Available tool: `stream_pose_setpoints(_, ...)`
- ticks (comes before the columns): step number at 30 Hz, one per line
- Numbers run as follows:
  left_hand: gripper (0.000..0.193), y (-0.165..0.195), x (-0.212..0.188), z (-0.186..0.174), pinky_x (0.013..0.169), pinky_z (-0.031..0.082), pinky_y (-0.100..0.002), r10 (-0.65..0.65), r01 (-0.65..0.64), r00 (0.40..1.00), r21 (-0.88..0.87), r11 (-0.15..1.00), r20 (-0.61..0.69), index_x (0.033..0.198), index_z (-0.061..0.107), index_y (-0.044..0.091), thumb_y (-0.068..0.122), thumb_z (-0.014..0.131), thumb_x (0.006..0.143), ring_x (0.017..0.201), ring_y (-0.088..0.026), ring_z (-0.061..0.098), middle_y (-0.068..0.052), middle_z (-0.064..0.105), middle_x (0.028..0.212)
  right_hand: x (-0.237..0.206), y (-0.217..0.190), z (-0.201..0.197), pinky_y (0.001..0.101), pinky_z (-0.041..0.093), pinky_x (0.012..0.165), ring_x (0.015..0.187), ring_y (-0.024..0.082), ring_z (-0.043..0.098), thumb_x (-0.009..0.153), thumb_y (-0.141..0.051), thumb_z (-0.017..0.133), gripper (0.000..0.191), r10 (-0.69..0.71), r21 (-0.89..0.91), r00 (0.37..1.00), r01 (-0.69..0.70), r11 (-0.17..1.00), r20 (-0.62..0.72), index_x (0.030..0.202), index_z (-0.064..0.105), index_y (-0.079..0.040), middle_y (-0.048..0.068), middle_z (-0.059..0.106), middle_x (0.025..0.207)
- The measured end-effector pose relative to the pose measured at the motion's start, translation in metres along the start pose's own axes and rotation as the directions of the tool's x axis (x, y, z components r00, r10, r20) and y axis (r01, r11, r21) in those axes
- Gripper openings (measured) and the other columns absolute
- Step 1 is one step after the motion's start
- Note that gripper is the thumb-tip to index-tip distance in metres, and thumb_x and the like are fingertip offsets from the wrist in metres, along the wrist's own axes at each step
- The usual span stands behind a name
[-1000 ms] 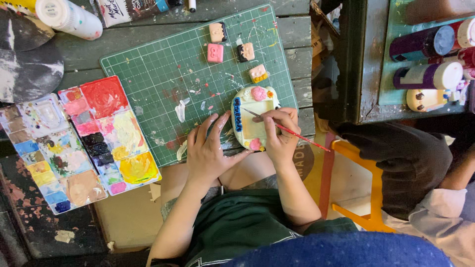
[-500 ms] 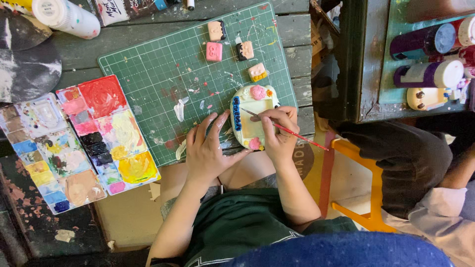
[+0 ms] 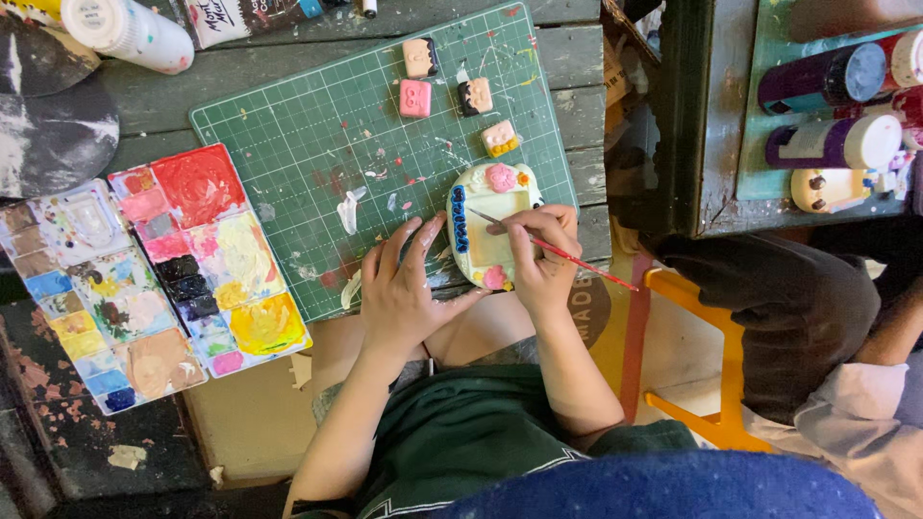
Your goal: The person paints a small decorative ceramic frame with a paintbrush, holding the frame steady with one hand while applying paint to its edges and surface, occasionally dipping the brush into a paint palette and reaching for paint containers on the table.
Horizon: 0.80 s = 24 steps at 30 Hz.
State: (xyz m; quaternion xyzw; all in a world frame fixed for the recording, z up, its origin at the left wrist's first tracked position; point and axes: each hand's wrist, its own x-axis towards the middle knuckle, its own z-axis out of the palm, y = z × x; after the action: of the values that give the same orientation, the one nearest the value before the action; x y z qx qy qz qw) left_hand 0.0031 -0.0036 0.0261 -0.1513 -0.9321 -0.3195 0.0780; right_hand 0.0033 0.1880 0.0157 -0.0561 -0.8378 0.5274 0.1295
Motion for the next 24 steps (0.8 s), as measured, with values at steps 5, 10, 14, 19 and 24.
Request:
stream_pose_setpoints(5,0.102,-0.001,-0.0001,0.0006,0.1,0.043,-0.047,0.019,-0.019,1.0,-0.006,1.0,-0.011,0.145,0.047,0.008,0.063,0.089,0.07,0.126,-0.026,0.059,-0.008,0.061,0.139,0.0003,-0.0016,-0.0006,0.0267,0.055,0.086,0.097,0.014,0.063,0.1,0.004,0.063,0.008,0.03,0.085,1.0,-0.031,0.996,0.007,0.099,0.069,-0.001,0.006,0.061,0.102)
stream_pose_setpoints(10,0.103,-0.001,-0.0003,0.0002,0.099,0.044,-0.047,0.009,-0.009,1.0,0.0,1.0,-0.003,0.145,0.047,0.009,0.063,0.089,0.068,0.125,-0.026,0.059,-0.009,0.06,0.138,0.0013,-0.0022,-0.0006,0.026,0.057,0.084,0.092,0.013,0.068,0.1,0.004,0.062,0.008,0.034,0.114,0.999,-0.035,0.993,0.009,0.098,0.068,-0.001,0.007,0.056,0.105)
stream_pose_setpoints(14,0.103,-0.0007,0.0007,0.0002,0.1,0.043,-0.047,0.031,-0.031,0.999,-0.012,0.999,-0.022,0.146,0.045,0.008,0.063,0.089,0.07,0.127,-0.026,0.058,-0.008,0.061,0.139,0.0001,-0.0002,-0.0025,0.0282,0.056,0.086,0.094,0.017,0.068,0.102,0.006,0.062,0.008,0.012,0.077,1.0,-0.014,0.997,0.019,0.099,0.068,0.001,0.007,0.058,0.106)
stream_pose_setpoints(19,0.103,-0.0002,0.0009,-0.0014,0.099,0.044,-0.047,0.015,-0.015,1.0,-0.006,1.0,-0.007,0.145,0.047,0.009,0.063,0.09,0.068,0.125,-0.026,0.059,-0.009,0.061,0.137,-0.002,0.0008,0.0004,0.0286,0.059,0.086,0.093,0.018,0.074,0.103,0.005,0.058,0.007,0.079,0.209,0.997,-0.073,0.975,-0.02,0.1,0.064,0.001,0.008,0.053,0.11)
stream_pose_setpoints(24,0.103,-0.0006,0.0021,-0.0009,0.099,0.044,-0.047,0.026,-0.026,1.0,-0.015,1.0,-0.017,0.146,0.046,0.009,0.062,0.09,0.069,0.126,-0.026,0.059,-0.009,0.061,0.138,0.0003,-0.0011,0.003,0.0287,0.058,0.088,0.096,0.02,0.075,0.103,0.006,0.059,0.006,0.058,0.176,0.997,-0.049,0.983,-0.044,0.104,0.064,0.003,0.009,0.053,0.111)
